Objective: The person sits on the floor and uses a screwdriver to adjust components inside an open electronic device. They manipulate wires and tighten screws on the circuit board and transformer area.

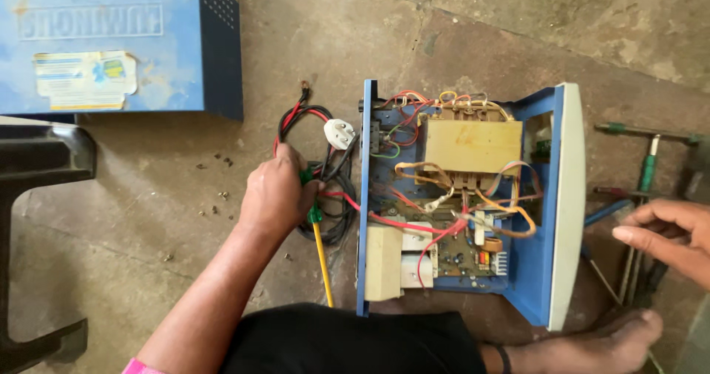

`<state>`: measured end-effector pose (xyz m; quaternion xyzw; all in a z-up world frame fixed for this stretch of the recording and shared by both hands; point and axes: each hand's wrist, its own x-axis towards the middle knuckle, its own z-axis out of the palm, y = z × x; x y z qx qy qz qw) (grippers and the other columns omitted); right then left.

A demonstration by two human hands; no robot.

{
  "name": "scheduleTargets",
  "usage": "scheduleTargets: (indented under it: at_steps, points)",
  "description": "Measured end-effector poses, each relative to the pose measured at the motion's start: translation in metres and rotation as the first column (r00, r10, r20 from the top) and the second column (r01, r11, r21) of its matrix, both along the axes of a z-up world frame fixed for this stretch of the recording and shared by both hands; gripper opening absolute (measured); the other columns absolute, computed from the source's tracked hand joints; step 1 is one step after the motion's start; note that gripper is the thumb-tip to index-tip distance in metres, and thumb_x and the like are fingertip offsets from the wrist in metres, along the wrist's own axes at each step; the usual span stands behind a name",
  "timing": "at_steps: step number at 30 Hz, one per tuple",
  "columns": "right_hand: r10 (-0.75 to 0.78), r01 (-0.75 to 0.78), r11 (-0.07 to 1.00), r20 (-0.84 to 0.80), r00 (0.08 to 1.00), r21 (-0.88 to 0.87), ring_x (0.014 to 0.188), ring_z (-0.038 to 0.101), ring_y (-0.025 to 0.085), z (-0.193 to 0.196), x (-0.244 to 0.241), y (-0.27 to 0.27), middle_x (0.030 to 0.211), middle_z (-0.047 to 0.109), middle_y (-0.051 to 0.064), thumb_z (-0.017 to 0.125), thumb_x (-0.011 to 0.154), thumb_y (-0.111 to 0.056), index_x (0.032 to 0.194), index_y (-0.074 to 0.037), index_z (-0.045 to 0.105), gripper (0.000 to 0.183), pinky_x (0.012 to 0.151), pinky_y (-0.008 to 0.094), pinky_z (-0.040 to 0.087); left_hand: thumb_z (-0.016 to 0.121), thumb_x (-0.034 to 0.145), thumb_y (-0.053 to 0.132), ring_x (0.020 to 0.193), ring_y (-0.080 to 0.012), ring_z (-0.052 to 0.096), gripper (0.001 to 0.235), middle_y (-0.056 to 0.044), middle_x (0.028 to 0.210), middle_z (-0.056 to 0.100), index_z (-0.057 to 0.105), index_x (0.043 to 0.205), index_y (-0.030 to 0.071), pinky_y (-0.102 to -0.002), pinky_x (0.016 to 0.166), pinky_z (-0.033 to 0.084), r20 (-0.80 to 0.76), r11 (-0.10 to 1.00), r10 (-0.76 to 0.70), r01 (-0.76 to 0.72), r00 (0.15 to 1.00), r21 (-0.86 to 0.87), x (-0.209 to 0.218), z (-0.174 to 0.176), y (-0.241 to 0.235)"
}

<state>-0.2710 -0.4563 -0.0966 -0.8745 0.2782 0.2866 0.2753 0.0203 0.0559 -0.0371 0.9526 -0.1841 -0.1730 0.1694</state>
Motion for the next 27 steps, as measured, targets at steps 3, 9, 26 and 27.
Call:
scheduleTargets:
  at_steps: [3,9,26,27]
  points:
    - [0.095,-0.123,0.99,0.315,0.944,0.068,0.082,0.073,0.017,0.093,0.028,0.06,0.097,0.077,0.006,0.078,0.084,-0.028,0.102,-0.008,0.083,0.028,0.069,0.031,0.059,0.084,0.079,0.025,0.078,-0.0359,0.072,0.056,-0.018,0.077,0.073,0.052,0.118,0.003,-0.046,0.069,0.054,-0.161,0.985,0.121,-0.138,0.98,-0.103,-0.01,0.069,-0.007]
    - [0.208,-0.516,0.792,0.65,0.731,0.326,0.104,0.073,0.017,0.257,0.098,0.214,0.113,0.076,0.004,0.078,0.088,-0.037,0.129,-0.007,0.07,0.051,0.09,0.033,0.056,0.081,0.085,0.021,0.081,-0.0147,0.077,0.033,-0.004,0.1,0.08,0.076,0.116,0.014,-0.027,0.06,0.059,-0.064,0.828,-0.116,0.061,0.991,-0.558,-0.077,0.254,-0.019]
    - [0.064,-0.4,0.899,0.852,0.519,0.176,0.079,0.073,0.014,0.29,0.166,0.255,0.098,0.075,0.005,0.065,0.098,-0.017,0.106,-0.005,0.071,0.016,0.069,0.03,0.059,0.053,0.086,-0.001,0.103,-0.037,0.071,0.037,-0.019,0.107,0.072,0.065,0.121,0.002,-0.044,0.086,0.055,0.039,0.626,-0.363,0.274,0.931,-0.73,-0.034,0.203,-0.055]
    - [0.055,-0.431,0.88,0.858,0.511,0.2,0.076,0.074,0.013,0.286,0.17,0.256,0.099,0.074,0.007,0.065,0.097,-0.017,0.107,-0.004,0.071,0.017,0.067,0.029,0.06,0.056,0.088,0.002,0.099,-0.0397,0.07,0.034,-0.02,0.103,0.072,0.065,0.12,0.002,-0.046,0.082,0.055,-0.009,0.655,-0.435,0.31,0.9,-0.689,-0.032,0.193,-0.057]
